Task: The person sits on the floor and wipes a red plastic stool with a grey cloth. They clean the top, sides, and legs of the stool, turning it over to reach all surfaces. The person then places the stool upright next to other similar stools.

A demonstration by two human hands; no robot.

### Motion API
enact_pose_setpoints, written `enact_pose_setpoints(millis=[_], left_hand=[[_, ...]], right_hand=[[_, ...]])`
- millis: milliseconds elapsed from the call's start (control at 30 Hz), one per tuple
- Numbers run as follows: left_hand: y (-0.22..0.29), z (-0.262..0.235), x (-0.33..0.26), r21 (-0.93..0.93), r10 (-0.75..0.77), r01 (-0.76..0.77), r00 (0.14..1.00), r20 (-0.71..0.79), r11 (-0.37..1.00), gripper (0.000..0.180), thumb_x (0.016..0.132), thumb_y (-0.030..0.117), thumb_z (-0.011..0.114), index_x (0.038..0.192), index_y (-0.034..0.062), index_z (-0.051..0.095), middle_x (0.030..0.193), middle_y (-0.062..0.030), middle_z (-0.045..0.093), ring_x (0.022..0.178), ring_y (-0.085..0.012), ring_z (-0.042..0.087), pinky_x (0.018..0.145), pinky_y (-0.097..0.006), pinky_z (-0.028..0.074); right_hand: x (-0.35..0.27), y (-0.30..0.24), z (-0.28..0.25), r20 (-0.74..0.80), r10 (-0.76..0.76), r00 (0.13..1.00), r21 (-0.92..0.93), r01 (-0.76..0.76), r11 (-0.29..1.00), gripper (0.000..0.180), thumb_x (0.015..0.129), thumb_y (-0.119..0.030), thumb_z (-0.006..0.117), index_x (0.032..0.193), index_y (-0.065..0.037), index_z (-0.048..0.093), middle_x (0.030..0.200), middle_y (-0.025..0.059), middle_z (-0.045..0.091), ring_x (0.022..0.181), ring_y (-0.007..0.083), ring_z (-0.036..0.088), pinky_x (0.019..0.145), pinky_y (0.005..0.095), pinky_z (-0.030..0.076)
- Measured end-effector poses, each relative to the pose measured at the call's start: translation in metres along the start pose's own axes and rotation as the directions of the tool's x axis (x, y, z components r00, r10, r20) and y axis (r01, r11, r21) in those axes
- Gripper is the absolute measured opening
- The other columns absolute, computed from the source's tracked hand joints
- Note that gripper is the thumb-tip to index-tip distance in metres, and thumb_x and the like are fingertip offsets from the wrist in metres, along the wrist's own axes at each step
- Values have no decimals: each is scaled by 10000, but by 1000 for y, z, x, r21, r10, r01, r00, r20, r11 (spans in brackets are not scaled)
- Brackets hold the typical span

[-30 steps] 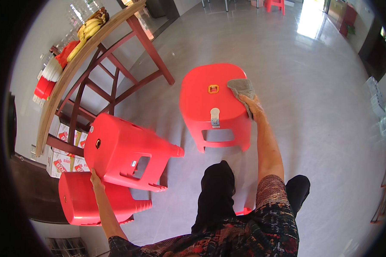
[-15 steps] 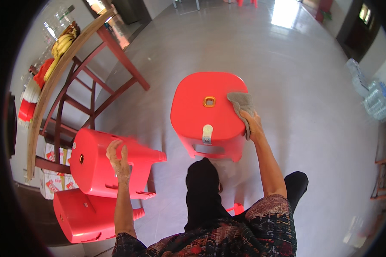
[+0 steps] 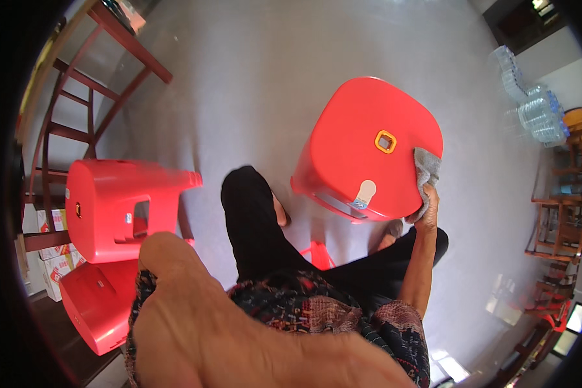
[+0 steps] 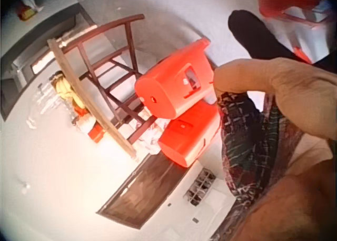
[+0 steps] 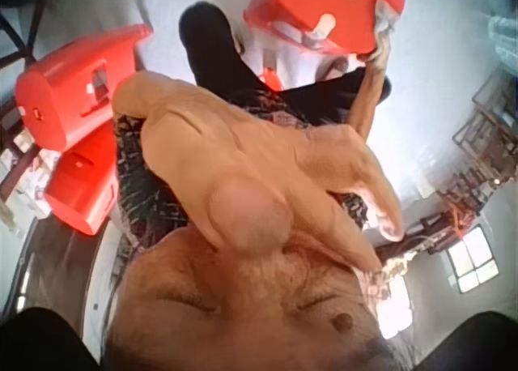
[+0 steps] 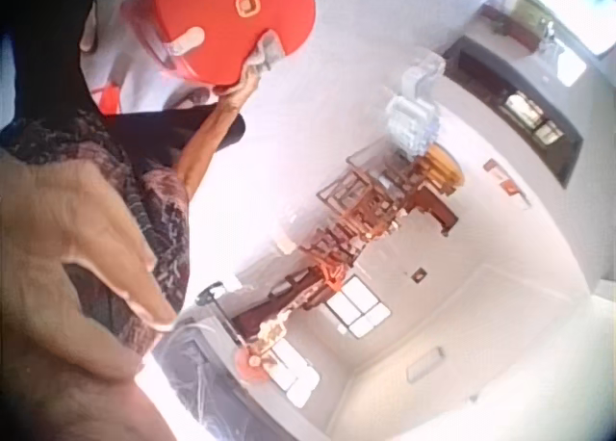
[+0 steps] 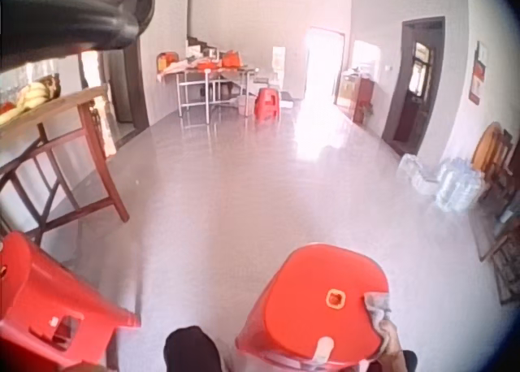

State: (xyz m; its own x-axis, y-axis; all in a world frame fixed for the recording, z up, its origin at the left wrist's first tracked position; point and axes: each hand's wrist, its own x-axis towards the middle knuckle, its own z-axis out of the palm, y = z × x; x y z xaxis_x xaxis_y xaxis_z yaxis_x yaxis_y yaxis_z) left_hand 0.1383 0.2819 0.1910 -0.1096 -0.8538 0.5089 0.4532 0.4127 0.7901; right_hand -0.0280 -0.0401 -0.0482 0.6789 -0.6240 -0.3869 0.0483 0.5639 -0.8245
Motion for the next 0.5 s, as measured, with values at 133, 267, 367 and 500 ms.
enact_pose_setpoints(millis=[133,267,367,500], left_hand=[[-10,14,12,12,77,-77,997,-22,997,478,975,396,365,1212,35,571,1125,-129,591,1077,-296,536,940,-432,387],[-9,27,23,151,94,-78,990,-105,986,448,960,404,400,1226,79,559,1096,-103,604,1046,-300,547,905,-451,405],[-13,27,29,195,120,-95,985,-124,976,432,948,409,427,1237,113,550,1074,-84,614,1024,-303,556,879,-465,418],[-14,41,34,273,147,-98,975,-164,957,418,933,417,462,1251,157,538,1044,-59,627,993,-307,568,844,-484,436]], right_hand=[[-48,0,-45,-66,4,998,66,0,998,599,793,-332,587,1276,8,485,1183,150,606,1055,275,610,929,386,488],[-53,15,-47,-99,-49,994,3,49,999,554,806,-318,581,1242,12,500,1130,145,614,999,272,624,882,386,510],[-62,20,-61,-184,-118,976,-31,114,993,544,801,-320,578,1230,6,505,1092,133,615,949,257,622,833,372,514],[-62,14,-82,-172,-50,984,-104,33,994,547,787,-336,586,1214,-2,512,1030,112,612,878,224,609,769,351,505]])
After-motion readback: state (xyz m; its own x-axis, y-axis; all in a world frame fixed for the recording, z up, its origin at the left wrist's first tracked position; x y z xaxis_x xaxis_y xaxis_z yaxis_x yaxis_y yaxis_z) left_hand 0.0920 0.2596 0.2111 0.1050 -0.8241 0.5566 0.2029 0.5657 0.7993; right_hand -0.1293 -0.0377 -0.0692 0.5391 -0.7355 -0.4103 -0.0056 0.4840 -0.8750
